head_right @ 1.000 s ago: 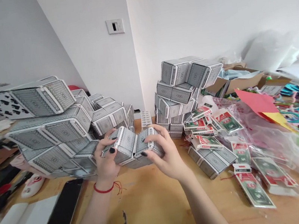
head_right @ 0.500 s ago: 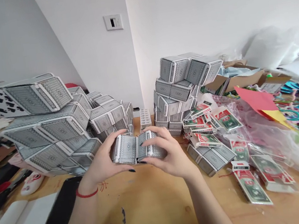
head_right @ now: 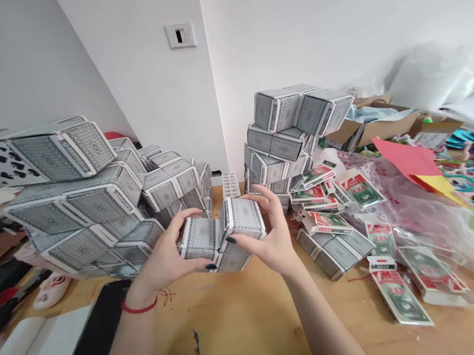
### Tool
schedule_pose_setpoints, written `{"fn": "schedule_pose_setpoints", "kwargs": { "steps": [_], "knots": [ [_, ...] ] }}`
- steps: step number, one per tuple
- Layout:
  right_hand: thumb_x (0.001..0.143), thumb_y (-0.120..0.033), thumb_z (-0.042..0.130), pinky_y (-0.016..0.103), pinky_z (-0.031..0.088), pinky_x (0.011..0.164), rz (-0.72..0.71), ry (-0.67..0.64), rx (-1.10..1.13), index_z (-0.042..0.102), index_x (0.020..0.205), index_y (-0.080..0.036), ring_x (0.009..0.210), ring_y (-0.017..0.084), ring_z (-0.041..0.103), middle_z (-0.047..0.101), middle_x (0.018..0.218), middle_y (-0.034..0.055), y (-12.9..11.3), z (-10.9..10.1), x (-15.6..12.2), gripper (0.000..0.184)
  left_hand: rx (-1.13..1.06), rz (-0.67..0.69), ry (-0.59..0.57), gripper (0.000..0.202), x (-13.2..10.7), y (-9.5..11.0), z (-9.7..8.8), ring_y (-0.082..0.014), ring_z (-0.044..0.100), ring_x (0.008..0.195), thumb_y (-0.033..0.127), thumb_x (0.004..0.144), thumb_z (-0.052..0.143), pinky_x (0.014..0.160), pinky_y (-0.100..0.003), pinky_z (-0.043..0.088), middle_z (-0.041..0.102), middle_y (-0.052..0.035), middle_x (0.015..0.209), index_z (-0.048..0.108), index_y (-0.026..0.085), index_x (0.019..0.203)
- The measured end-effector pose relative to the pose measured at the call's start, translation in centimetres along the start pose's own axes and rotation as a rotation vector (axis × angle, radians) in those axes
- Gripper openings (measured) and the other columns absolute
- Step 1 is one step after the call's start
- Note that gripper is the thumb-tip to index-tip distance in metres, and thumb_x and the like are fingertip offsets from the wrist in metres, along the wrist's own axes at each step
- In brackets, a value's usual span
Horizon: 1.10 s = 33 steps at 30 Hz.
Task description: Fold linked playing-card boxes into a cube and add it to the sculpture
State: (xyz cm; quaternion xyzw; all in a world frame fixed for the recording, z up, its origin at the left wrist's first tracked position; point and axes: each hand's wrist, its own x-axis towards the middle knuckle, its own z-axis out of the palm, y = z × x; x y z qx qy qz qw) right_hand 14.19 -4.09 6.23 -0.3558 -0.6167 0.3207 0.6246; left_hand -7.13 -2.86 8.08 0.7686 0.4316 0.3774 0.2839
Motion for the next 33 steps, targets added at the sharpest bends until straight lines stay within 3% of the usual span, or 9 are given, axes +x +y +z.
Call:
{"fn": "schedule_pose_setpoints", "kwargs": {
  "steps": [4,9,13,16,22,28,30,33],
  "knots": [
    [0.062,-0.045,0.076,0.044,0.042,0.097,0.102,-0.038,0.069,0.033,0.13,-0.023,0.113,0.026,0.052,0.051,0.126,0.0126,0.9,0.7,0.2,0.084,-0.07,-0.074,0.064,0.057,0.1,-0.2,0.4,-0.0197,0.059,0.071,0.036,0.057,0.077,0.059,-0.027,0.047,0.061,-0.004,0.087,0.053,0.021,0.106],
    [0.061,-0.041,0.077,0.041,0.048,0.09,0.175,0.01,0.037,0.046,0.119,-0.021,0.102,0.025,0.059,0.061,0.113,0.0103,1.0,0.2,0.3,0.07,-0.175,-0.105,0.048,0.052,0.3,-0.1,1.0,-0.0203,0.06,0.074,0.035,0.061,0.075,0.061,-0.029,0.049,0.063,-0.0052,0.088,0.055,0.019,0.106],
    [0.062,-0.043,0.076,0.04,0.048,0.091,0.193,-0.063,0.054,0.043,0.125,-0.022,0.107,0.025,0.058,0.057,0.12,0.0104,0.8,0.0,0.3,0.074,-0.163,0.015,-0.044,0.058,0.3,-0.1,1.2,-0.0262,0.059,0.099,0.031,0.064,0.074,0.084,-0.037,0.048,0.06,-0.01,0.112,0.053,0.021,0.117],
    [0.06,-0.046,0.077,0.04,0.047,0.093,0.186,-0.18,0.081,0.045,0.125,-0.023,0.111,0.026,0.055,0.055,0.124,0.011,1.1,0.5,0.1,0.076,-0.146,0.072,-0.037,0.067,0.4,-0.4,1.7,-0.0289,0.053,0.112,0.03,0.06,0.077,0.095,-0.041,0.042,0.056,-0.0112,0.122,0.05,0.023,0.122],
    [0.065,-0.053,0.071,0.043,0.046,0.094,0.159,-0.243,0.16,0.046,0.126,-0.021,0.111,0.028,0.055,0.055,0.125,0.0118,1.1,1.3,-0.3,0.073,-0.396,0.014,-0.039,0.069,0.5,-0.3,2.5,-0.0265,0.06,0.103,0.029,0.059,0.079,0.087,-0.036,0.05,0.062,-0.0112,0.114,0.049,0.02,0.121],
    [0.071,-0.041,0.07,0.042,0.048,0.09,0.123,-0.181,0.137,0.053,0.119,-0.024,0.101,0.025,0.06,0.061,0.112,0.0085,0.5,1.2,-0.5,0.054,-0.449,0.059,-0.054,0.071,0.4,-0.2,2.2,-0.0274,0.057,0.109,0.028,0.059,0.079,0.091,-0.037,0.048,0.059,-0.0122,0.119,0.049,0.019,0.123],
    [0.071,-0.043,0.07,0.042,0.047,0.091,0.1,-0.18,0.098,0.052,0.121,-0.024,0.103,0.025,0.059,0.06,0.114,0.0091,0.4,1.1,-0.5,0.057,-0.45,0.052,-0.031,0.07,0.5,-0.5,2.3,-0.0279,0.058,0.107,0.03,0.057,0.079,0.089,-0.038,0.048,0.06,-0.0127,0.116,0.051,0.018,0.12],
    [0.062,-0.051,0.074,0.042,0.045,0.094,0.067,-0.255,0.0,0.049,0.125,-0.022,0.114,0.028,0.051,0.052,0.125,0.0127,-0.1,0.6,-0.2,0.074,-0.501,0.056,0.083,0.065,0.6,-1.1,2.4,-0.0264,0.06,0.099,0.037,0.057,0.078,0.084,-0.035,0.05,0.063,-0.0119,0.108,0.054,0.017,0.114]
  ]
}}
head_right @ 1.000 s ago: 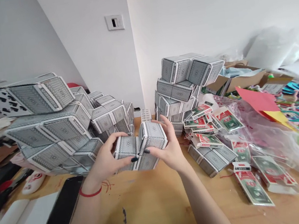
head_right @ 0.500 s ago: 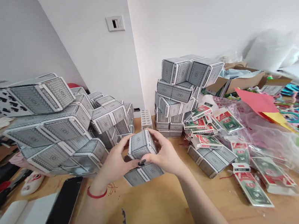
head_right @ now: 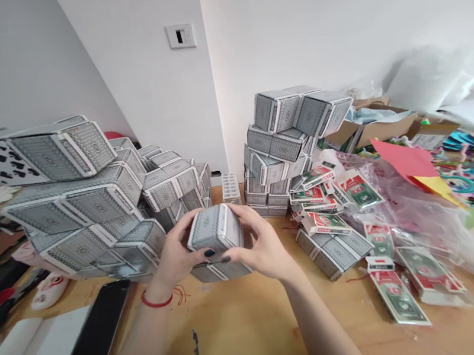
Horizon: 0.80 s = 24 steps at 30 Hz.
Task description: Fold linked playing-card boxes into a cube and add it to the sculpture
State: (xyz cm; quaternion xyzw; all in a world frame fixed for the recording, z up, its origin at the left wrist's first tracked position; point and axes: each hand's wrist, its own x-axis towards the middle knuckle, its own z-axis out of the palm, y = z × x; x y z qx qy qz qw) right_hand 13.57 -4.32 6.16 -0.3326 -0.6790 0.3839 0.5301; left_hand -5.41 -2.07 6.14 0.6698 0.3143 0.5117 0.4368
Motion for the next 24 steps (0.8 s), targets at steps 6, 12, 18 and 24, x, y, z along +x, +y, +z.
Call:
{"fn": "schedule_pose_setpoints", "kwargs": {
  "steps": [6,12,18,24],
  "knots": [
    [0.066,-0.035,0.074,0.042,0.044,0.094,0.039,-0.021,-0.194,0.053,0.119,-0.021,0.11,0.026,0.054,0.057,0.119,0.0115,-1.1,-0.4,-0.1,0.059,-0.105,0.027,0.092,0.066,0.1,-0.3,-0.4,-0.0255,0.062,0.093,0.049,0.057,0.075,0.078,-0.032,0.05,0.064,-0.0109,0.104,0.055,0.017,0.111],
    [0.07,-0.035,0.071,0.041,0.047,0.092,0.118,0.019,-0.06,0.052,0.121,-0.019,0.109,0.026,0.057,0.058,0.122,0.0121,-0.2,-0.1,-0.1,0.056,-0.057,-0.025,0.03,0.08,0.1,-0.4,-0.4,-0.028,0.053,0.112,0.035,0.05,0.083,0.093,-0.038,0.044,0.057,-0.0116,0.119,0.047,0.019,0.12],
    [0.067,-0.035,0.075,0.045,0.044,0.096,0.223,-0.071,0.119,0.052,0.122,-0.019,0.112,0.027,0.056,0.058,0.122,0.0117,0.1,-0.6,0.2,0.062,-0.171,-0.096,0.166,0.067,0.3,-0.7,-0.1,-0.0238,0.061,0.098,0.031,0.057,0.079,0.083,-0.036,0.051,0.063,-0.0093,0.109,0.049,0.02,0.116],
    [0.065,-0.032,0.077,0.043,0.043,0.098,0.223,0.031,0.224,0.053,0.12,-0.019,0.114,0.027,0.054,0.058,0.123,0.0109,0.1,0.1,0.3,0.062,-0.264,-0.145,0.208,0.068,0.3,-0.7,-0.1,-0.0226,0.062,0.096,0.028,0.057,0.079,0.084,-0.035,0.051,0.064,-0.0088,0.107,0.049,0.019,0.117]
  ]
}}
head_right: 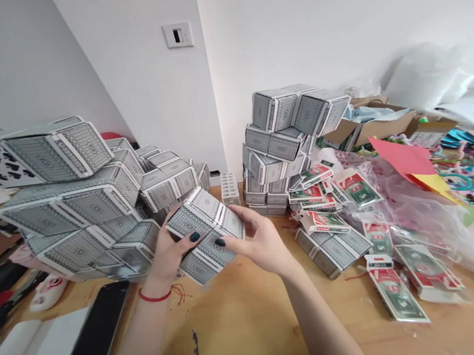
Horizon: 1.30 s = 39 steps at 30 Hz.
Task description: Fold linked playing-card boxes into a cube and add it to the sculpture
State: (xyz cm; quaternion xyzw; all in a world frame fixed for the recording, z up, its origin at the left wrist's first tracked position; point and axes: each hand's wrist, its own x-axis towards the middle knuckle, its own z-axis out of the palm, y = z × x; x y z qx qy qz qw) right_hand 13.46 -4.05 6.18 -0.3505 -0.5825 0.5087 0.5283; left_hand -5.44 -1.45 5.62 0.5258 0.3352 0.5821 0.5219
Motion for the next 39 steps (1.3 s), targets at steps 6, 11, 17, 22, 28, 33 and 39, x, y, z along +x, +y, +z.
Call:
{"fn": "schedule_pose_setpoints", "kwargs": {
  "steps": [6,11,17,22,28,33,39],
  "knots": [
    [0.063,-0.027,0.078,0.043,0.045,0.095,0.056,-0.096,0.113,0.055,0.115,-0.019,0.109,0.026,0.057,0.062,0.117,0.011,-0.6,-0.4,-0.1,0.058,-0.058,-0.008,0.089,0.061,0.0,0.1,-0.1,-0.0243,0.062,0.098,0.038,0.058,0.077,0.088,-0.037,0.049,0.066,-0.0089,0.104,0.055,0.017,0.112],
    [0.062,-0.025,0.079,0.044,0.046,0.093,0.027,-0.046,0.108,0.058,0.112,-0.018,0.106,0.026,0.059,0.065,0.113,0.0104,-0.8,-0.3,-0.3,0.055,-0.061,-0.031,0.115,0.058,-0.2,-0.2,-0.1,-0.0237,0.063,0.094,0.043,0.057,0.076,0.084,-0.035,0.05,0.068,-0.0071,0.098,0.058,0.018,0.106],
    [0.061,-0.029,0.078,0.043,0.047,0.091,0.025,0.041,0.164,0.059,0.113,-0.018,0.104,0.026,0.06,0.065,0.112,0.0095,0.0,-0.4,0.1,0.057,-0.033,-0.003,0.022,0.057,-0.2,0.0,0.1,-0.0241,0.06,0.102,0.039,0.058,0.077,0.092,-0.037,0.047,0.068,-0.006,0.097,0.056,0.019,0.108],
    [0.069,-0.037,0.072,0.041,0.045,0.094,0.096,0.136,0.225,0.059,0.112,-0.018,0.109,0.026,0.057,0.063,0.117,0.01,0.7,0.2,0.7,0.049,-0.102,-0.05,0.048,0.051,0.0,0.1,1.0,-0.0241,0.061,0.101,0.03,0.063,0.074,0.089,-0.038,0.048,0.065,-0.0076,0.107,0.052,0.02,0.108],
    [0.066,-0.034,0.075,0.039,0.047,0.09,0.091,0.149,0.193,0.063,0.103,-0.017,0.1,0.025,0.063,0.068,0.108,0.0083,0.3,1.1,0.6,0.042,-0.077,-0.032,0.137,0.045,0.1,-0.4,1.7,-0.0234,0.062,0.098,0.028,0.064,0.073,0.087,-0.038,0.049,0.066,-0.0062,0.103,0.052,0.019,0.103],
    [0.07,-0.036,0.072,0.043,0.042,0.097,0.119,0.17,0.224,0.062,0.108,-0.018,0.108,0.025,0.059,0.065,0.115,0.0096,0.5,0.3,0.7,0.044,-0.081,-0.115,-0.048,0.044,-0.2,0.2,1.9,-0.0222,0.062,0.098,0.03,0.069,0.071,0.083,-0.035,0.05,0.065,-0.0077,0.107,0.051,0.019,0.107],
    [0.063,-0.035,0.077,0.043,0.045,0.095,0.216,-0.036,0.181,0.062,0.109,-0.019,0.104,0.025,0.061,0.066,0.113,0.0085,0.2,-0.3,0.5,0.05,0.001,-0.13,-0.077,0.042,0.0,0.2,2.2,-0.0221,0.062,0.099,0.028,0.068,0.072,0.084,-0.034,0.05,0.066,-0.0072,0.107,0.054,0.018,0.104]
  ]
}}
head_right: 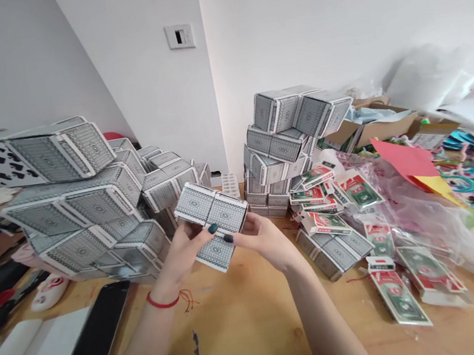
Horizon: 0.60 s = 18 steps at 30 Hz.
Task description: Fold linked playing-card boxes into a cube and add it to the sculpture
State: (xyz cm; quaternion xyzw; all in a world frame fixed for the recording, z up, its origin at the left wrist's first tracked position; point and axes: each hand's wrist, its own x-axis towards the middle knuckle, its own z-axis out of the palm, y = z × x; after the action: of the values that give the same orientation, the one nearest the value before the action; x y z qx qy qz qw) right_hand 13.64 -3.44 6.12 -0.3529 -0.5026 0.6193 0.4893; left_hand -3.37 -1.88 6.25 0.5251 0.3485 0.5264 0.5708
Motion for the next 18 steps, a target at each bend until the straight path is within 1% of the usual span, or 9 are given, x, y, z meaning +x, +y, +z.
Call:
{"fn": "schedule_pose_setpoints", "kwargs": {
  "steps": [1,3,6,9,12,14,16,18],
  "knots": [
    [0.063,-0.034,0.077,0.043,0.046,0.093,0.0,-0.004,-0.017,0.063,0.107,-0.019,0.102,0.025,0.062,0.067,0.112,0.0084,-0.1,0.1,0.0,0.049,0.002,-0.005,0.009,0.041,0.0,0.0,0.1,-0.0224,0.062,0.098,0.028,0.068,0.071,0.083,-0.034,0.05,0.066,-0.0073,0.106,0.055,0.017,0.104],
    [0.063,-0.033,0.077,0.042,0.048,0.091,-0.029,0.04,-0.039,0.063,0.104,-0.018,0.099,0.025,0.063,0.068,0.109,0.0085,-0.1,0.3,0.0,0.046,0.012,-0.024,0.018,0.039,0.0,0.0,0.1,-0.0232,0.062,0.098,0.03,0.069,0.07,0.082,-0.034,0.05,0.066,-0.0077,0.105,0.056,0.016,0.103],
    [0.063,-0.033,0.077,0.042,0.048,0.092,-0.067,0.094,-0.032,0.063,0.104,-0.017,0.1,0.025,0.063,0.067,0.11,0.009,0.1,0.6,0.1,0.046,0.042,-0.042,-0.011,0.038,-0.1,0.1,0.1,-0.0242,0.061,0.099,0.032,0.072,0.068,0.084,-0.035,0.049,0.067,-0.0083,0.105,0.058,0.016,0.105],
    [0.065,-0.034,0.076,0.041,0.046,0.095,-0.038,0.058,0.012,0.061,0.109,-0.018,0.103,0.024,0.062,0.066,0.113,0.0089,0.3,0.5,0.2,0.049,0.055,-0.026,-0.037,0.038,-0.1,0.0,0.0,-0.0245,0.06,0.101,0.035,0.074,0.066,0.086,-0.035,0.048,0.066,-0.0084,0.107,0.059,0.016,0.106],
    [0.063,-0.035,0.077,0.043,0.046,0.094,0.067,-0.049,0.015,0.061,0.11,-0.018,0.099,0.024,0.063,0.068,0.108,0.0088,0.4,0.5,0.1,0.053,0.064,0.013,0.015,0.034,0.0,-0.4,0.0,-0.0238,0.059,0.104,0.036,0.077,0.063,0.09,-0.035,0.045,0.065,-0.008,0.108,0.059,0.016,0.104],
    [0.06,-0.034,0.078,0.044,0.046,0.093,0.098,-0.097,0.008,0.063,0.108,-0.018,0.097,0.024,0.064,0.069,0.104,0.0083,0.4,0.7,0.0,0.052,0.059,0.037,0.047,0.033,0.1,-0.7,0.0,-0.0232,0.058,0.106,0.036,0.078,0.061,0.093,-0.036,0.044,0.064,-0.0076,0.11,0.059,0.016,0.105],
    [0.059,-0.033,0.079,0.044,0.047,0.091,0.08,-0.079,0.019,0.065,0.104,-0.017,0.096,0.025,0.064,0.07,0.102,0.008,0.5,1.0,0.0,0.05,0.052,0.053,0.051,0.035,0.1,-0.7,-0.1,-0.023,0.057,0.108,0.036,0.079,0.06,0.094,-0.035,0.043,0.064,-0.0076,0.113,0.058,0.017,0.108],
    [0.058,-0.034,0.079,0.043,0.048,0.09,0.055,-0.026,0.031,0.066,0.101,-0.016,0.097,0.027,0.064,0.07,0.101,0.0081,0.5,1.4,0.1,0.048,0.068,0.061,0.036,0.036,0.1,-0.7,-0.2,-0.023,0.055,0.11,0.037,0.08,0.059,0.096,-0.035,0.041,0.062,-0.0078,0.115,0.057,0.017,0.11]
  ]
}}
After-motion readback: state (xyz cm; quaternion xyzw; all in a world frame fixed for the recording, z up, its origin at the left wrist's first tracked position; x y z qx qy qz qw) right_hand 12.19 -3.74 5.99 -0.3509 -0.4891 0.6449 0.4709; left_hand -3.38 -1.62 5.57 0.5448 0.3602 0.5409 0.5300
